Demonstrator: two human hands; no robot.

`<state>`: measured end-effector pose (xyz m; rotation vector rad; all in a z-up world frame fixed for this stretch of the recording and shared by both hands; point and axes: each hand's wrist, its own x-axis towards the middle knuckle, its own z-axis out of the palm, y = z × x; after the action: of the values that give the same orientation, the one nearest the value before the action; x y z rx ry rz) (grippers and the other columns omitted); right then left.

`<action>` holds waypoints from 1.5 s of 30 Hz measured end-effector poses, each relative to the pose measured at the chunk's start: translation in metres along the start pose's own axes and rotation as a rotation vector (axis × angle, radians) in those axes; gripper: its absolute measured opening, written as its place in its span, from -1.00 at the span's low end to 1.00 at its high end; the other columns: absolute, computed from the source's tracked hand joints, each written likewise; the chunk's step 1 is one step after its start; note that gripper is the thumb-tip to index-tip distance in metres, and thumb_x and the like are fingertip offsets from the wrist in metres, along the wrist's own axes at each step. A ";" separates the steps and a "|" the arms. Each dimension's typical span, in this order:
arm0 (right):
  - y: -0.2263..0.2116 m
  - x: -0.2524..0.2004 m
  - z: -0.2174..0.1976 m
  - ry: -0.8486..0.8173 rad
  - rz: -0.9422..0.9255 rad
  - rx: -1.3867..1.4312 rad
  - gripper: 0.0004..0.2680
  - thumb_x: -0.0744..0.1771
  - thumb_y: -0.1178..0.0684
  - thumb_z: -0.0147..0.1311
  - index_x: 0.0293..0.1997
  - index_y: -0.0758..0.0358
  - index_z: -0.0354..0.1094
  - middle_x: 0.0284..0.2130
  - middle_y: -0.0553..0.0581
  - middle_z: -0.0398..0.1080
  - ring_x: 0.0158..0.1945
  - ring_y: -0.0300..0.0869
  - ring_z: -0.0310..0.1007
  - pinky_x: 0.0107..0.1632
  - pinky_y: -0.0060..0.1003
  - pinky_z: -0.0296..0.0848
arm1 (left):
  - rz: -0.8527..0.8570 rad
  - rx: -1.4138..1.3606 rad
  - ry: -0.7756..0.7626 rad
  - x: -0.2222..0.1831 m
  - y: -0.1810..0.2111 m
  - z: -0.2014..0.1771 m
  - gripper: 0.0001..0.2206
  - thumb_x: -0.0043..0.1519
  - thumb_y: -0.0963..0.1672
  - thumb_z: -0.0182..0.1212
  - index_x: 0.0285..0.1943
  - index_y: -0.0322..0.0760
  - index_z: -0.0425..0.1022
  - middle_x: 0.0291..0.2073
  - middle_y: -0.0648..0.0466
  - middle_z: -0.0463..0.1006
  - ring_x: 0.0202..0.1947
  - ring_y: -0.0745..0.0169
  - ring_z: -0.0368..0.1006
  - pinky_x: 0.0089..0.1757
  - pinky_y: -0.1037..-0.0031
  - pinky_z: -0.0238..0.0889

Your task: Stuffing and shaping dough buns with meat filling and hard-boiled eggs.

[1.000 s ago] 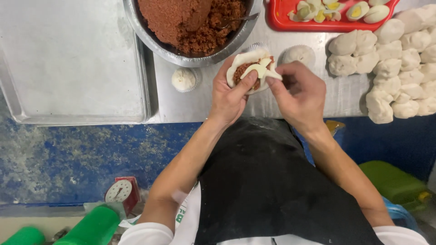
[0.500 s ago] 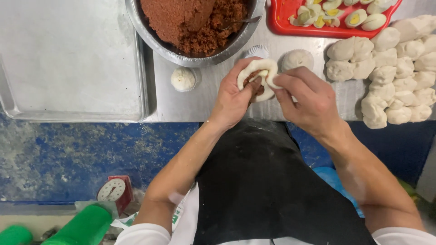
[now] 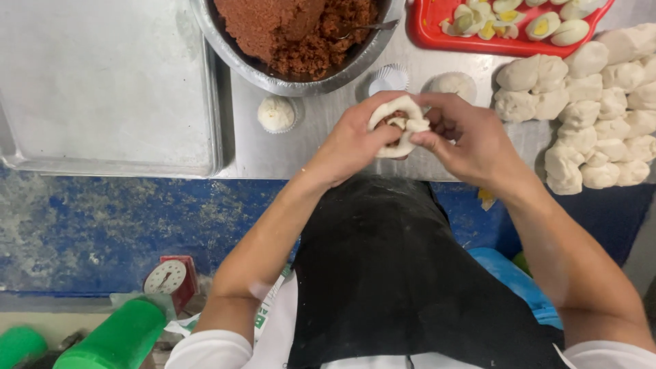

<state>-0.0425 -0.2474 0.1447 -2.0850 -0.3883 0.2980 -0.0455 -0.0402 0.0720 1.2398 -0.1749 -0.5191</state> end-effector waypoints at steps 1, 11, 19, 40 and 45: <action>0.006 -0.001 0.000 -0.024 0.071 0.014 -0.68 0.34 0.12 0.25 0.18 0.36 0.27 -0.29 0.11 0.48 -0.24 -0.14 0.55 -0.18 -0.31 0.55 | -0.122 -0.147 -0.033 0.002 0.009 -0.001 -0.66 0.37 -0.27 0.01 0.34 -0.30 0.38 -0.01 -0.01 0.55 -0.08 0.23 0.55 -0.12 0.40 0.53; -0.005 0.010 0.008 -0.049 -0.046 -0.080 -0.68 0.29 0.16 0.25 0.12 0.39 0.30 -0.35 0.14 0.42 -0.37 -0.12 0.46 -0.31 -0.25 0.46 | 0.105 0.430 -0.111 0.007 -0.009 -0.018 -0.48 0.39 -0.25 0.04 0.59 -0.31 0.17 0.34 -0.23 0.32 0.35 -0.05 0.29 0.27 0.25 0.21; 0.006 0.005 0.015 0.071 -0.108 -0.342 -0.84 0.39 0.18 0.26 0.04 0.27 0.37 -0.31 0.18 0.46 -0.39 -0.14 0.49 -0.32 -0.26 0.45 | -0.071 -0.292 0.159 -0.008 0.000 -0.008 -0.54 0.42 -0.25 0.15 0.53 -0.26 0.26 0.27 -0.16 0.46 0.25 0.10 0.41 0.22 0.29 0.39; 0.002 0.016 0.023 0.092 0.095 -0.181 -0.77 0.38 0.10 0.23 0.02 0.47 0.31 -0.45 0.20 0.43 -0.42 -0.15 0.50 -0.36 -0.29 0.44 | 0.095 0.157 0.265 -0.015 0.013 -0.010 -0.61 0.55 -0.03 -0.14 0.34 -0.36 0.46 0.26 -0.11 0.50 0.28 0.04 0.40 0.28 0.31 0.28; -0.008 0.012 0.012 0.045 0.231 0.390 -0.83 0.42 0.08 0.19 0.01 0.41 0.39 -0.37 0.07 0.44 -0.38 -0.31 0.37 -0.36 -0.42 0.32 | 0.520 0.491 0.377 -0.017 0.039 0.007 -0.53 0.58 0.07 -0.29 0.31 -0.29 0.44 0.31 -0.02 0.40 0.36 0.14 0.29 0.36 0.34 0.19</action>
<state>-0.0369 -0.2288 0.1450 -1.7480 -0.0525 0.4266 -0.0518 -0.0292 0.1130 1.6711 -0.3032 0.2285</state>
